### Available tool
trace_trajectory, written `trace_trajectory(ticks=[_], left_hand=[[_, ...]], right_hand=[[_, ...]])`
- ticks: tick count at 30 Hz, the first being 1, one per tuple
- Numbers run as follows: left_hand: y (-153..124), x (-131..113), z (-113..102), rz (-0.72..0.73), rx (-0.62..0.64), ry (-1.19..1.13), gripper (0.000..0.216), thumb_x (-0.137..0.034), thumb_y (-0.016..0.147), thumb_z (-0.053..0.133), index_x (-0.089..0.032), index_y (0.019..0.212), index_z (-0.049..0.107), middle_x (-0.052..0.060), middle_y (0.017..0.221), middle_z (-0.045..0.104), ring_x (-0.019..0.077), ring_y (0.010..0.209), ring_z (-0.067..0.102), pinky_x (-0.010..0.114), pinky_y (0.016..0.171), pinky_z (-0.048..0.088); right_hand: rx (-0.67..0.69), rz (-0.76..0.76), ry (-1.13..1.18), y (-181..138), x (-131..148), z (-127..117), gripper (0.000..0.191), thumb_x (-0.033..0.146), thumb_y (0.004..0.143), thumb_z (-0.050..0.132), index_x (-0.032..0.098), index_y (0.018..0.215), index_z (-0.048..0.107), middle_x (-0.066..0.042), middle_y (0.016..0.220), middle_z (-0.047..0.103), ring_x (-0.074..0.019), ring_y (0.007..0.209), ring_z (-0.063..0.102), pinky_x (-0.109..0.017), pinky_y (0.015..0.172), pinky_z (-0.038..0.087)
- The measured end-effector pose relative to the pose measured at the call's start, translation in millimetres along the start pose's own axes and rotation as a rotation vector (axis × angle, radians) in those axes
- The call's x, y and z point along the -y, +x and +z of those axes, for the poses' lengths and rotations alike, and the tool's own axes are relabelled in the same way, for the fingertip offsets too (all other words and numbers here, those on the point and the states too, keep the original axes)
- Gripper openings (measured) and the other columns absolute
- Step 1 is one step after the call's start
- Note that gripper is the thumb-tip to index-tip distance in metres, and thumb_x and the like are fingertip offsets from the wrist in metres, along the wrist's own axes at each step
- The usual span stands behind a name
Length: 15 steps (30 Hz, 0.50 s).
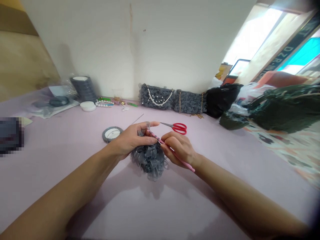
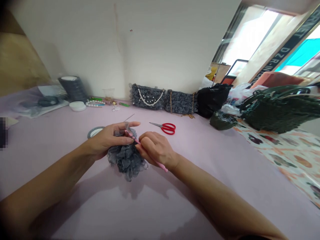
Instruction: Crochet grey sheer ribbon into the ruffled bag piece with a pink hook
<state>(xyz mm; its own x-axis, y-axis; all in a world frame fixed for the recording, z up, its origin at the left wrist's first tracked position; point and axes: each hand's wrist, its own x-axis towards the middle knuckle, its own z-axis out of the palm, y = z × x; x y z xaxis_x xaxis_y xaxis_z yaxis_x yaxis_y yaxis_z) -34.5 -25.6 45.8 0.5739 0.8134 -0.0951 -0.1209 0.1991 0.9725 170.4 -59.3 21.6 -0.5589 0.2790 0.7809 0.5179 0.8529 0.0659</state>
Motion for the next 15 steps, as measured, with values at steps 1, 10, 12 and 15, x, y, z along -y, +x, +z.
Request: trace_trajectory(ticks=[1, 10, 12, 15], left_hand=[[0.0, -1.6, -1.9, -0.015, 0.006, -0.005, 0.064, -0.015, 0.068, 0.083, -0.021, 0.128, 0.064, -0.003, 0.081, 0.061, 0.0094, 0.078, 0.058, 0.024, 0.079, 0.044], [2.2, -9.3, -17.2, -0.137, 0.044, 0.003, 0.057, -0.019, 0.07, 0.077, -0.018, 0.125, 0.065, -0.001, 0.077, 0.063, 0.0118, 0.069, 0.059, 0.025, 0.066, 0.044], [3.2, -9.6, -20.3, -0.162, 0.061, -0.011, 0.055, -0.018, 0.069, 0.076, -0.018, 0.123, 0.066, -0.001, 0.075, 0.063, 0.0124, 0.068, 0.06, 0.025, 0.065, 0.046], [4.7, -9.4, -25.6, -0.181, 0.095, -0.024, 0.052, -0.016, 0.066, 0.075, -0.017, 0.118, 0.069, 0.0, 0.076, 0.066, 0.0129, 0.067, 0.062, 0.024, 0.063, 0.047]], right_hand=[[0.007, -0.005, -0.006, 0.6, 0.1, -0.6, 0.011, 0.014, 0.092, 0.05, 0.021, 0.086, 0.046, -0.006, 0.08, 0.062, -0.015, 0.066, 0.055, -0.027, 0.058, 0.044], [0.047, -0.057, -0.051, 6.4, 0.6, -4.1, 0.012, 0.012, 0.092, 0.05, 0.021, 0.086, 0.047, -0.007, 0.082, 0.067, -0.0153, 0.065, 0.056, -0.027, 0.058, 0.043], [0.054, -0.073, -0.054, 7.3, 0.7, -4.5, 0.012, 0.012, 0.093, 0.049, 0.022, 0.086, 0.047, -0.007, 0.086, 0.069, -0.0151, 0.067, 0.057, -0.027, 0.059, 0.044], [0.079, -0.081, -0.026, 9.1, 2.3, -6.3, 0.013, 0.012, 0.094, 0.048, 0.022, 0.086, 0.048, -0.008, 0.091, 0.07, -0.0156, 0.073, 0.06, -0.028, 0.061, 0.047]])
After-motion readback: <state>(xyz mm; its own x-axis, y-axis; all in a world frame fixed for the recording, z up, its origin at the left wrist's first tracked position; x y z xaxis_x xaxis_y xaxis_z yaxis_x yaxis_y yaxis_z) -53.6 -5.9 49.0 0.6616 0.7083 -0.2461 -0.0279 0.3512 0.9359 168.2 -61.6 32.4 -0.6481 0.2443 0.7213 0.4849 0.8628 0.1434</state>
